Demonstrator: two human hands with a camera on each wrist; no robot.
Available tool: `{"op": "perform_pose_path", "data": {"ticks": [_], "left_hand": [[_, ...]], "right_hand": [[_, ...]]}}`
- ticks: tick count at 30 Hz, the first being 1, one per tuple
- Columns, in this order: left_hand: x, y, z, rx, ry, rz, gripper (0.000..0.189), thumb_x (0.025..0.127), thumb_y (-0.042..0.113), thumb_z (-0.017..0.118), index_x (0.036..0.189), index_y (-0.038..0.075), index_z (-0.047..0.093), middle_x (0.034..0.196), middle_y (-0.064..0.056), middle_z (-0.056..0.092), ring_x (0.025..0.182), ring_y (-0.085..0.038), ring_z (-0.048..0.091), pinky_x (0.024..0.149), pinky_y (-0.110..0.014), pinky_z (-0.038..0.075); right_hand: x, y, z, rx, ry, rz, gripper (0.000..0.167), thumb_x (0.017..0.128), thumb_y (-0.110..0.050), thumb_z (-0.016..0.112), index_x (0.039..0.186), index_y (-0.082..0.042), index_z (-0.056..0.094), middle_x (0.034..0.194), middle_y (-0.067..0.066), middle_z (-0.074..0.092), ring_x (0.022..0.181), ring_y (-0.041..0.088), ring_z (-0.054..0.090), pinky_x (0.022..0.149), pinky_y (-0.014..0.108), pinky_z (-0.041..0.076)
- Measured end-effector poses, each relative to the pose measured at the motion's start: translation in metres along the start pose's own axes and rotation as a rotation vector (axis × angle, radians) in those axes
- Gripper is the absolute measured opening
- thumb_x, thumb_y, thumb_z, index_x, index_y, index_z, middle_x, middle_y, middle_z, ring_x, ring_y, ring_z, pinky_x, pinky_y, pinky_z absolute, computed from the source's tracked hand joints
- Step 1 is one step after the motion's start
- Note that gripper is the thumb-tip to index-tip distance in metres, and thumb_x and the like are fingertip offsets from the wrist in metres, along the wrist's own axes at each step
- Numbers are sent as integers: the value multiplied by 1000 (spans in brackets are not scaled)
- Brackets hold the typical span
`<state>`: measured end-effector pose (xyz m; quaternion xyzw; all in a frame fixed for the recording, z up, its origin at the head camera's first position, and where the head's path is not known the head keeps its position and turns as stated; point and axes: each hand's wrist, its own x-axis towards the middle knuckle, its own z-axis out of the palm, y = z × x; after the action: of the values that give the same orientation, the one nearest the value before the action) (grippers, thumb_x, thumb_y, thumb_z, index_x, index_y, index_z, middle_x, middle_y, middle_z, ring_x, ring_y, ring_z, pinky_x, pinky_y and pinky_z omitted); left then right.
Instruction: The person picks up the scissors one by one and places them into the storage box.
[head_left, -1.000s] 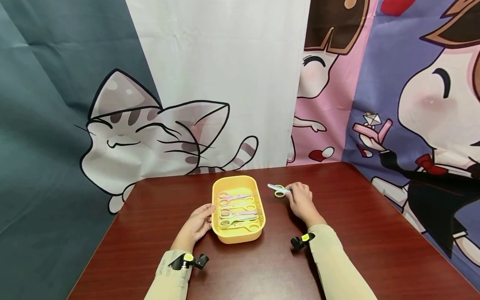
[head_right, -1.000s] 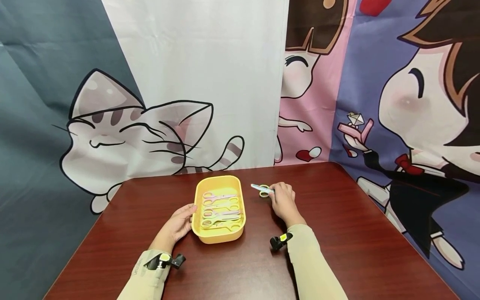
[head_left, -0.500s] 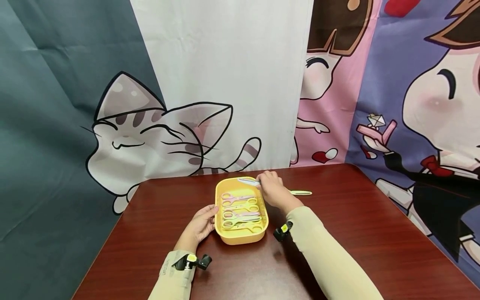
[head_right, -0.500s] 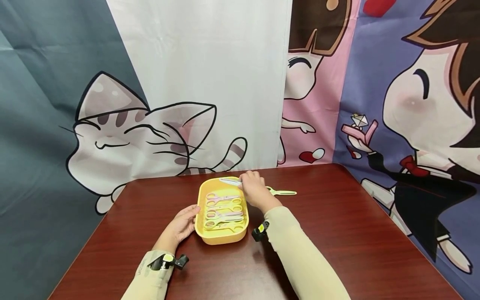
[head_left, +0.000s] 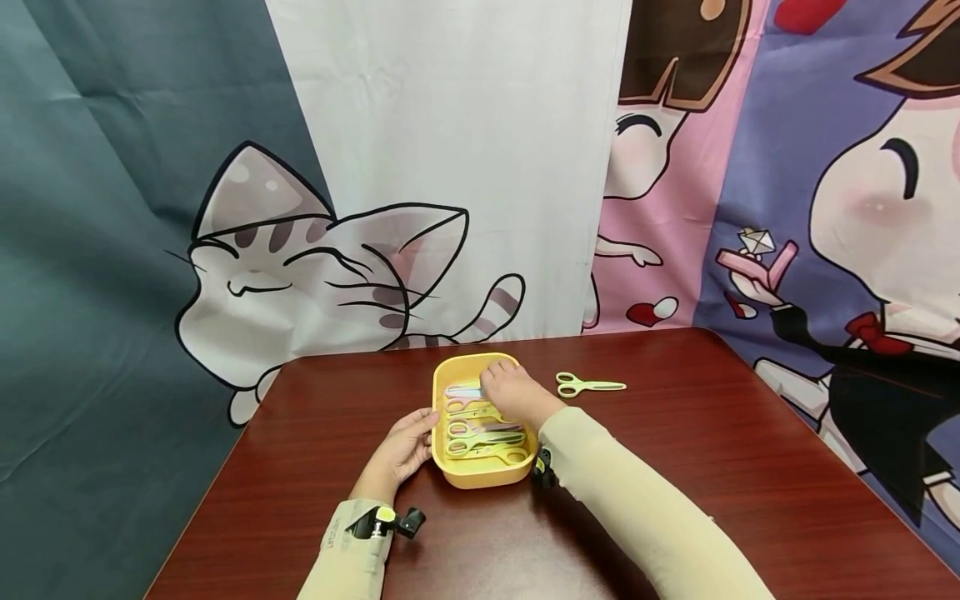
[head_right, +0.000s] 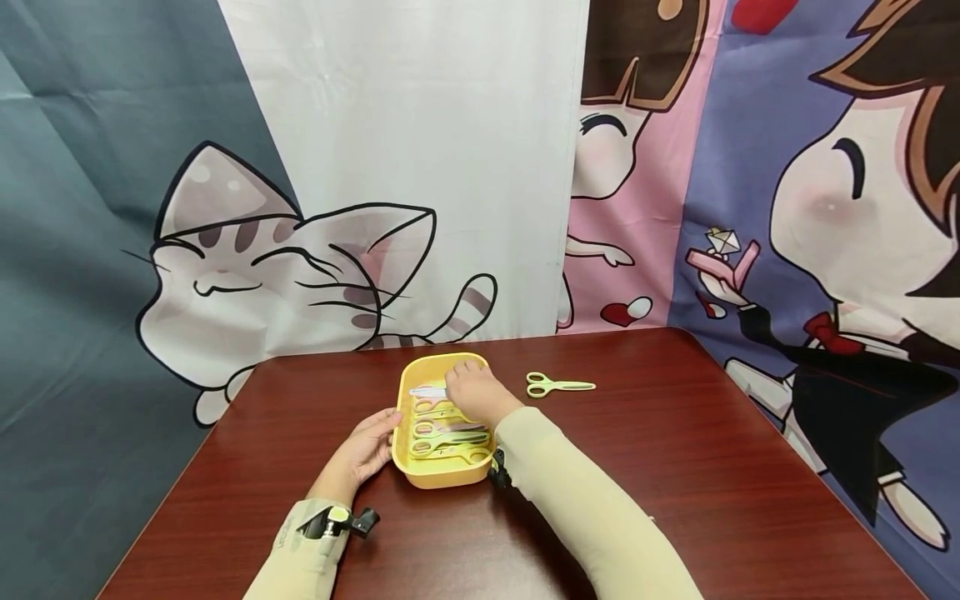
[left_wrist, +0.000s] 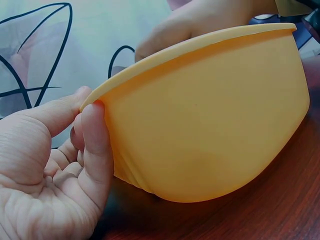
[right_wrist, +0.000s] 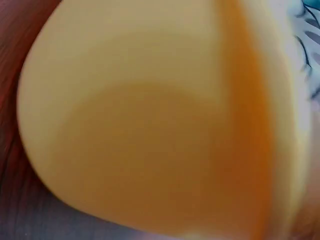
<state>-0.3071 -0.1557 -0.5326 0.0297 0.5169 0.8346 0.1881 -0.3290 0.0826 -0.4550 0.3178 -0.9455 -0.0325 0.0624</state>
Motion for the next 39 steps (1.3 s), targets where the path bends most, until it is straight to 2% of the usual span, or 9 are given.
{"op": "perform_pose_path", "data": {"ticks": [3,7,11,14,18,22,30,34,39], "left_hand": [[0,0,0,-6,-4,1,5,106,11,53,104,6,54,78,1,59,58,-3,52,50,-16,47],[0,0,-1,-4,-9,5,5,106,12,53,103,7,54,78,1,59,58,-3,52,50,-16,48],[0,-1,0,3,-4,8,6,107,11,51,105,6,54,79,1,62,57,-2,55,50,-16,49],[0,-1,1,4,7,9,6,107,10,51,107,5,53,78,1,63,57,-2,55,50,-16,49],[-1,-1,2,2,13,7,7,106,10,52,109,4,53,78,1,62,57,-2,55,50,-15,49],[0,0,2,-4,18,3,7,106,10,52,108,3,53,78,1,62,57,-2,55,50,-15,49],[0,0,1,0,11,3,5,106,10,53,106,5,52,78,1,59,58,-2,52,50,-15,48],[0,0,1,-1,14,-2,4,106,10,53,103,6,54,77,1,60,58,-2,53,49,-16,48],[0,-1,2,9,21,3,5,106,10,52,105,5,53,78,1,60,58,-3,52,50,-16,48]], "right_hand": [[0,-4,3,-85,-19,-39,41,103,-41,58,122,-5,54,122,14,57,116,31,50,99,48,48],[1,-8,8,-172,-98,-57,49,102,-49,55,126,-6,52,126,13,56,117,29,50,97,44,50],[2,-12,14,-262,-156,-70,34,108,-38,48,123,-9,54,119,9,58,110,25,51,88,40,53],[3,-14,18,-303,-191,-68,28,110,-30,43,127,-10,54,120,7,58,111,23,52,87,38,53],[3,-15,19,-304,-227,-60,32,111,-28,42,136,-11,51,131,8,56,121,24,51,94,39,52],[3,-15,18,-305,-230,-71,34,111,-23,39,140,-9,50,138,10,54,127,25,51,99,39,51],[1,-14,17,-283,-225,-70,44,108,-39,45,141,-10,51,140,10,53,129,24,52,100,38,51],[2,-13,18,-232,-230,-60,45,108,-39,46,140,-9,51,141,10,53,129,25,51,100,39,51],[3,-10,20,-138,-206,-54,31,107,-33,51,126,-10,58,134,10,56,122,25,54,98,41,52]]}}
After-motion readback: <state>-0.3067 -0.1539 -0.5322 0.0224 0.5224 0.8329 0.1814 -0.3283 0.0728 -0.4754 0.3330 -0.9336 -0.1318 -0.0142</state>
